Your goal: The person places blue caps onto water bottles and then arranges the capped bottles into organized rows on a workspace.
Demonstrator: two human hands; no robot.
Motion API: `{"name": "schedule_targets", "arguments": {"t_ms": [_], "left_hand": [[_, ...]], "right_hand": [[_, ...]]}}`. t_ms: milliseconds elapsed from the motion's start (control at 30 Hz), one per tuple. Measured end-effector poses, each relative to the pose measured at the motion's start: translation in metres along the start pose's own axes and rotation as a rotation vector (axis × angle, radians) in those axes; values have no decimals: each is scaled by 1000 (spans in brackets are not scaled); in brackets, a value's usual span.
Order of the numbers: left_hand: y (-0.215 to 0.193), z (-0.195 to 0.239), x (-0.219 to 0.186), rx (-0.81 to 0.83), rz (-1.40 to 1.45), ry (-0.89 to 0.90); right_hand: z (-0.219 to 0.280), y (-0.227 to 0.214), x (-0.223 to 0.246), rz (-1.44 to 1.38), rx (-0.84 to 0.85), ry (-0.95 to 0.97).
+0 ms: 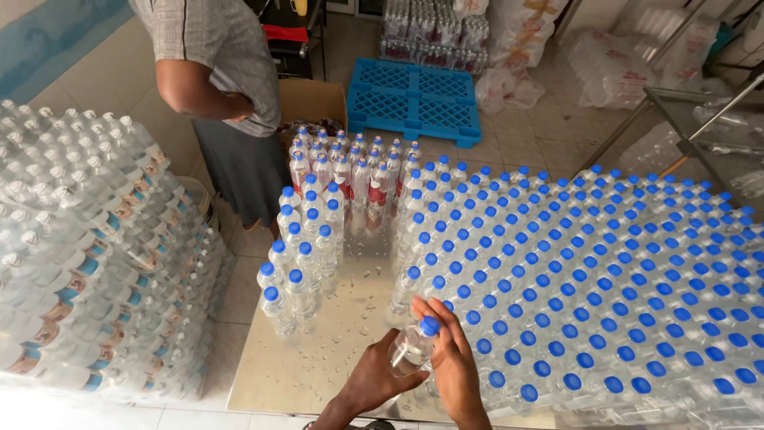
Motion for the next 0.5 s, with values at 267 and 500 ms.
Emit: {"name": "schedule_targets", "arguments": {"t_ms": [267,500], "left_hand": [[13,4,8,60,41,-45],[-6,0,-6,191,-58,28]], "right_hand": [[-11,-46,-11,127,-57,-21],[0,-41,24,440,-108,-122]]}}
Point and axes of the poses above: each hand's wrist, its own z-axis away from the middle knuckle, its own y-axis out of the palm, x = y × z, the point moved 10 cm from there along -z, towards the middle knuckle, and after that the axes turned 1 degree about z, right-handed, at the moved point
